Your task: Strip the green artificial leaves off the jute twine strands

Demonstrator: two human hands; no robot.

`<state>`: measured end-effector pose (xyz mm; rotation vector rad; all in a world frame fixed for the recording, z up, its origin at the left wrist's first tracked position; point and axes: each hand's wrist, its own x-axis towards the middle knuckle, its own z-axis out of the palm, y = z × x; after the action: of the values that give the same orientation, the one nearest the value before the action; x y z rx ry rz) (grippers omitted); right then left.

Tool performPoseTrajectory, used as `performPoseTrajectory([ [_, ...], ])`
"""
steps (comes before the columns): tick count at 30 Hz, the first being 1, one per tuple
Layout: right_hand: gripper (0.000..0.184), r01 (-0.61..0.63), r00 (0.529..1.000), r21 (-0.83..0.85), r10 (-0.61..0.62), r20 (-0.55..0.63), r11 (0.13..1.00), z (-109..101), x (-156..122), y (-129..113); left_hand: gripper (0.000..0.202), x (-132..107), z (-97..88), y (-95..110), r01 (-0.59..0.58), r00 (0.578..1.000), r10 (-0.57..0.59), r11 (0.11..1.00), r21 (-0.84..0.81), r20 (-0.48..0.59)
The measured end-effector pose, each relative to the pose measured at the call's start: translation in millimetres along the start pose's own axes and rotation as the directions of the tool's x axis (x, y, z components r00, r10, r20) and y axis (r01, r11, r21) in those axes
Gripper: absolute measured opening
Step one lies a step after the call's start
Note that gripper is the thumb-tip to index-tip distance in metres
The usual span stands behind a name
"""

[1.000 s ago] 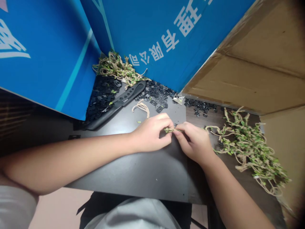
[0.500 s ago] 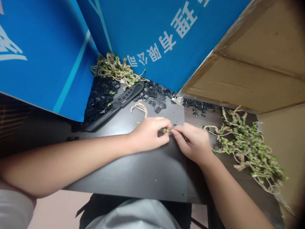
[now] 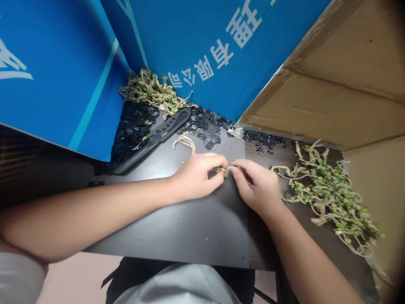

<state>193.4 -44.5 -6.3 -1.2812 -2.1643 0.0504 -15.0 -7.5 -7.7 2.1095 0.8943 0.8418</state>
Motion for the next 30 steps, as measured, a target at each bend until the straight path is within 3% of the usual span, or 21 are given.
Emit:
performPoseTrajectory([
  [15,0.011,-0.054,0.995,0.030,0.052,0.086,0.998,-0.2,1.5,2.7,0.008,0.1,2.4,-3.1,0.060,0.997,-0.059,0.998,0.029,-0.042],
  [21,0.014,-0.064,0.988,0.020,0.060,0.140,0.998,-0.5,1.8,2.5,0.013,-1.3,3.5,-2.7,0.080,0.996,-0.083,0.994,-0.073,-0.038],
  [30,0.014,-0.025,0.988,0.025,0.021,0.151,0.999,-1.8,3.5,0.2,0.007,0.4,2.5,-2.5,0.086,0.995,-0.086,0.996,0.004,-0.043],
])
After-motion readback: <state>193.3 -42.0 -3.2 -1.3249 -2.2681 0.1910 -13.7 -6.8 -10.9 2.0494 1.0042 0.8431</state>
